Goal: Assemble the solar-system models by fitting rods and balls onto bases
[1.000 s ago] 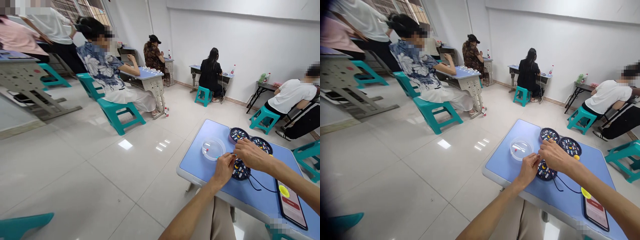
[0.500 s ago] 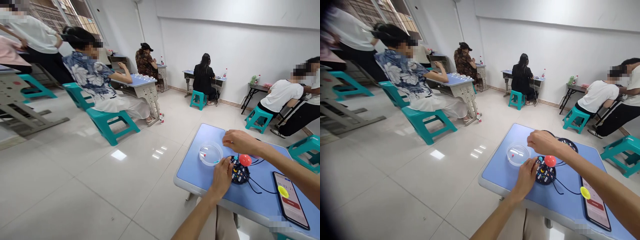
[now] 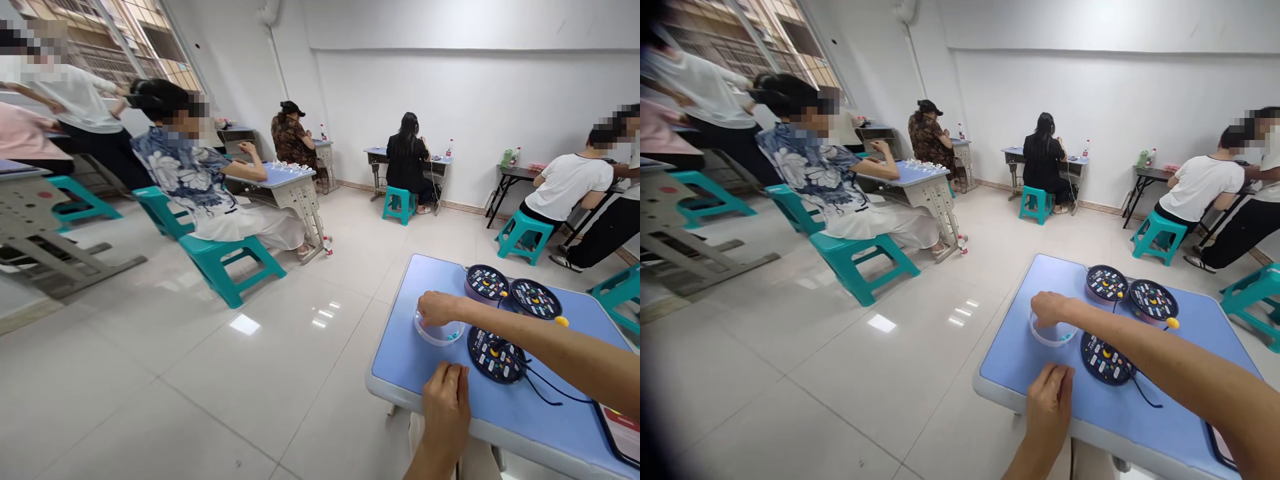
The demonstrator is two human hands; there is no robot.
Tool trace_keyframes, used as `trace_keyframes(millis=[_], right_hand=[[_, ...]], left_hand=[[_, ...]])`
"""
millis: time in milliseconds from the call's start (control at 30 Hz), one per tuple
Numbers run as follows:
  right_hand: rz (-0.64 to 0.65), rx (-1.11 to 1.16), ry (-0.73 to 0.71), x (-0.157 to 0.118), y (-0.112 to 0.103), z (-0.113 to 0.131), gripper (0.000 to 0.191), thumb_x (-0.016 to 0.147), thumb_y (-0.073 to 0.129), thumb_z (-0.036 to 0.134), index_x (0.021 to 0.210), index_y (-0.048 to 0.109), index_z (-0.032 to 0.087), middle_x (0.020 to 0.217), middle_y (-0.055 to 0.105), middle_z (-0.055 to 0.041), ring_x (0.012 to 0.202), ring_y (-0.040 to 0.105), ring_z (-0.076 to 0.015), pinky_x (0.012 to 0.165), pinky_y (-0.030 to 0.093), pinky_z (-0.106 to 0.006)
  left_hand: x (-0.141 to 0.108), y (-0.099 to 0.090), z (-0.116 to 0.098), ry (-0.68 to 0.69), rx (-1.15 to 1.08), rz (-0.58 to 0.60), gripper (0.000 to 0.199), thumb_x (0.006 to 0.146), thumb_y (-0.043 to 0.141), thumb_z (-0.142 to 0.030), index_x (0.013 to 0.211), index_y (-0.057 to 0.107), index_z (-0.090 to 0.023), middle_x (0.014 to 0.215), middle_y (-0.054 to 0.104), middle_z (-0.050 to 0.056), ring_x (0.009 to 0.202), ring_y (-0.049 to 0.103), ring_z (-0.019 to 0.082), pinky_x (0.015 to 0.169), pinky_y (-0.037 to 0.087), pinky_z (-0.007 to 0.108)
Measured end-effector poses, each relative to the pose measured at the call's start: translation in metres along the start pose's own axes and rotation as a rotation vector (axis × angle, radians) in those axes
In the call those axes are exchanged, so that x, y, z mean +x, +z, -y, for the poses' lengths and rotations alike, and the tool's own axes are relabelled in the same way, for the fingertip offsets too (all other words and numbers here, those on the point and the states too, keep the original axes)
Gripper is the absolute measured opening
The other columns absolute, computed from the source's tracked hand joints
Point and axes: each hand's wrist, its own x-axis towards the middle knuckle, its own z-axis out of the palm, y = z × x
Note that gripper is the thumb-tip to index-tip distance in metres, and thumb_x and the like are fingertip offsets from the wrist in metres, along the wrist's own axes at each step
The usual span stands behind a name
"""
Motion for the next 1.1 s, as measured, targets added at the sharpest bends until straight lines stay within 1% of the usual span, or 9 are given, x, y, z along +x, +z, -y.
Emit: trace_keyframes(millis=[133, 233, 367, 467, 533, 633, 800, 933, 1100], right_hand=[[-0.002, 0.055, 0.027, 0.004, -0.001, 0.001, 0.023, 0.073, 0.061, 0.009, 0.091, 0.075, 0.006, 0.099, 0.073, -0.0218, 0.092, 0.069, -0.0295, 0.072, 0.050, -0.033], [-0.033, 0.145, 0.039, -0.009, -0.010, -0.006, 0.021, 0.070, 0.059, 0.007, 0.083, 0.074, 0.004, 0.093, 0.073, -0.0224, 0.085, 0.069, -0.0298, 0.067, 0.050, -0.034], [-0.093, 0.356, -0.054, -0.056, -0.023, -0.020, 0.023, 0.082, 0.051, 0.021, 0.085, 0.072, 0.011, 0.080, 0.074, -0.0086, 0.073, 0.067, -0.0182, 0.064, 0.050, -0.026], [-0.104, 0.805, -0.225, -0.096, -0.022, -0.028, 0.024, 0.083, 0.055, 0.029, 0.082, 0.070, 0.012, 0.072, 0.071, -0.0045, 0.066, 0.064, -0.0144, 0.062, 0.051, -0.025], [-0.073, 1.047, -0.309, -0.115, -0.018, -0.031, 0.022, 0.081, 0.060, 0.030, 0.079, 0.070, 0.011, 0.068, 0.070, -0.0035, 0.062, 0.063, -0.0141, 0.060, 0.050, -0.026], [-0.077, 1.170, -0.358, -0.132, -0.010, -0.032, 0.022, 0.080, 0.064, 0.032, 0.080, 0.072, 0.011, 0.067, 0.069, -0.0028, 0.061, 0.062, -0.0133, 0.059, 0.048, -0.025], [-0.161, 1.306, -0.374, -0.155, -0.003, -0.031, 0.028, 0.079, 0.069, 0.037, 0.080, 0.073, 0.010, 0.067, 0.069, -0.0036, 0.060, 0.060, -0.0124, 0.058, 0.046, -0.024], [-0.279, 1.374, -0.306, -0.181, 0.019, -0.022, 0.033, 0.079, 0.070, 0.044, 0.079, 0.074, 0.012, 0.065, 0.067, -0.0025, 0.060, 0.058, -0.0122, 0.057, 0.045, -0.023], [-0.481, 1.467, -0.160, -0.221, 0.081, 0.006, 0.035, 0.081, 0.067, 0.049, 0.077, 0.074, 0.015, 0.059, 0.059, -0.0003, 0.055, 0.051, -0.0122, 0.052, 0.039, -0.024]], left_hand=[[0.003, 0.000, 0.000, -0.011, -0.041, -0.006, 0.028, 0.096, 0.043, -0.016, 0.078, 0.064, -0.019, 0.068, 0.064, 0.004, 0.055, 0.061, 0.014, 0.053, 0.047, 0.024], [0.006, -0.005, -0.002, -0.034, -0.110, -0.007, 0.026, 0.096, 0.045, -0.018, 0.081, 0.065, -0.018, 0.070, 0.065, 0.003, 0.059, 0.062, 0.014, 0.056, 0.049, 0.024], [0.021, -0.021, -0.010, -0.140, -0.218, -0.172, 0.019, 0.095, 0.051, -0.020, 0.110, 0.062, -0.018, 0.084, 0.065, 0.004, 0.066, 0.061, 0.012, 0.059, 0.052, 0.023], [0.041, -0.037, -0.023, -0.170, -0.290, -0.278, 0.034, 0.093, 0.055, -0.022, 0.127, 0.052, -0.021, 0.096, 0.063, 0.005, 0.067, 0.059, 0.010, 0.063, 0.053, 0.023], [0.055, -0.044, -0.032, -0.088, -0.324, -0.223, 0.032, 0.093, 0.056, -0.022, 0.125, 0.056, -0.022, 0.096, 0.064, 0.005, 0.071, 0.061, 0.011, 0.066, 0.055, 0.023], [0.070, -0.048, -0.045, 0.065, -0.316, -0.150, 0.022, 0.093, 0.054, -0.018, 0.112, 0.064, -0.023, 0.090, 0.067, 0.003, 0.076, 0.065, 0.012, 0.068, 0.056, 0.023], [0.076, -0.047, -0.063, 0.256, -0.275, -0.202, 0.029, 0.090, 0.056, -0.008, 0.113, 0.065, -0.023, 0.090, 0.067, 0.003, 0.078, 0.066, 0.012, 0.069, 0.057, 0.023], [0.064, -0.050, -0.078, 0.349, -0.223, -0.159, 0.033, 0.089, 0.055, -0.006, 0.115, 0.063, -0.024, 0.085, 0.066, 0.001, 0.072, 0.065, 0.011, 0.064, 0.056, 0.022], [0.023, -0.050, -0.096, 0.441, -0.170, -0.033, 0.041, 0.087, 0.055, -0.004, 0.124, 0.058, -0.022, 0.083, 0.066, 0.004, 0.067, 0.063, 0.013, 0.057, 0.054, 0.023]])
